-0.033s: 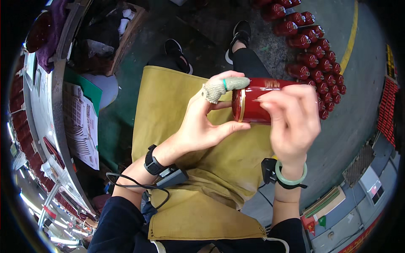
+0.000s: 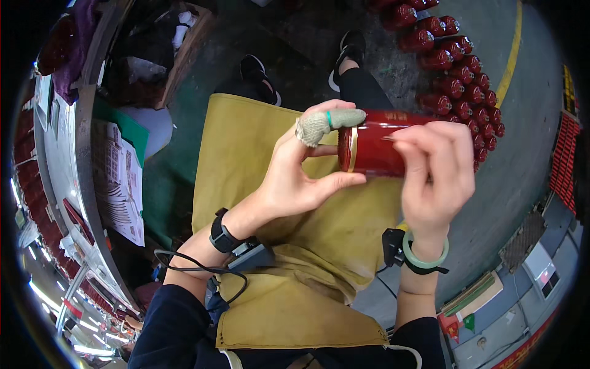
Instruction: Inspecting and applying small labels/seals to red ceramic liquor bottles on a production line.
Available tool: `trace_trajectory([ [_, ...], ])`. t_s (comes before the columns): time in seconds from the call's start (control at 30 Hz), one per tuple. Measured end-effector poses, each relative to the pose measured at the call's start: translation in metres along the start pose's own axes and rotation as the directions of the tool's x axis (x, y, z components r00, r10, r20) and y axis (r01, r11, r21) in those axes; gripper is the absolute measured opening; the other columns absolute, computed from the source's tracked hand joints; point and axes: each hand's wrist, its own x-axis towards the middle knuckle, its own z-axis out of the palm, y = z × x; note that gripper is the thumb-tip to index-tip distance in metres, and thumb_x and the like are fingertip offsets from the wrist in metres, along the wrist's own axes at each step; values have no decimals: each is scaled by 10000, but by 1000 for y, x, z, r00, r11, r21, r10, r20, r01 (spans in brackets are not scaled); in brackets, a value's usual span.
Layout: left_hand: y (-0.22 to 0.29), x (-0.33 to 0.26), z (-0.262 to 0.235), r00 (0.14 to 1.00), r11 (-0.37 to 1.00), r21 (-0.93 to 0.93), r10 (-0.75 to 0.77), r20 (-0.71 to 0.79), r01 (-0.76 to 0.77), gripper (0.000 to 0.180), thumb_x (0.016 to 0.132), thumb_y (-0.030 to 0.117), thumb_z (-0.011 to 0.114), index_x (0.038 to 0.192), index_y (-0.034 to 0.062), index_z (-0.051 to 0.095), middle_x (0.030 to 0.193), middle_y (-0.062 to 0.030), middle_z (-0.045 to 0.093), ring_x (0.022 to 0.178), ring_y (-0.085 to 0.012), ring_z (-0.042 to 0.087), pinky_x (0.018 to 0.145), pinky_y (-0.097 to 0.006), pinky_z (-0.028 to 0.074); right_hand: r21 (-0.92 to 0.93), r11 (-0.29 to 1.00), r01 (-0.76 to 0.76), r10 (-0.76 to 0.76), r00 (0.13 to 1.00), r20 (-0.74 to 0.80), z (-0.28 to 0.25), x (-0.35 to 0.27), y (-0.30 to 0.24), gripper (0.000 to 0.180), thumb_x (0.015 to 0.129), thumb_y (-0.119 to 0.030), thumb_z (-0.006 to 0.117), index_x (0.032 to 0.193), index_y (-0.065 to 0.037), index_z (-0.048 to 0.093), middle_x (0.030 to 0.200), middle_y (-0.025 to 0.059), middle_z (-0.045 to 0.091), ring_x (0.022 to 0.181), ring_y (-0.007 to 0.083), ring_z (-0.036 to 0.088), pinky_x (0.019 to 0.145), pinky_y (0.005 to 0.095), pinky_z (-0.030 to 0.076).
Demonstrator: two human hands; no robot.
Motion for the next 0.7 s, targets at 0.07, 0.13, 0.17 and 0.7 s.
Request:
trace_trajectory([
  [0.07, -1, 1, -3, 1000, 1000, 13, -11, -1, 11, 692, 795, 95, 855, 1399, 48, 522, 1473, -96, 465, 1310, -222, 536, 957, -382, 592, -117, 992, 42, -53, 995, -88, -4, 4, 10, 92, 851, -62, 738, 914, -31, 678, 893, 112, 643, 810, 286, 629, 773, 419, 505],
  [0.13, -2, 2, -5, 991, 985, -113, -131, 3, 130, 665, 813, 108, 843, 1397, 64, 529, 1470, -96, 468, 1297, -216, 549, 924, -369, 606, -149, 985, 82, -93, 993, -71, -1, 6, 20, 74, 870, -58, 717, 915, -32, 665, 890, 107, 662, 821, 284, 648, 790, 420, 512],
  [0.17, -3, 2, -6, 990, 982, -119, -142, 13, 143, 698, 799, 96, 854, 1410, 73, 516, 1478, -89, 460, 1297, -211, 549, 916, -365, 608, -153, 984, 94, -105, 993, -62, 2, 7, 24, 68, 876, -56, 710, 916, -33, 660, 889, 105, 668, 825, 283, 654, 796, 421, 514],
  [0.7, -15, 4, -11, 998, 996, -83, -18, 68, 23, 746, 854, -112, 716, 1479, 66, 350, 1531, -148, 368, 1334, -284, 512, 956, -381, 613, -189, 973, -131, 153, 982, 108, 10, 42, 30, 105, 953, -116, 616, 899, -27, 634, 830, 149, 695, 762, 375, 674, 680, 433, 520],
])
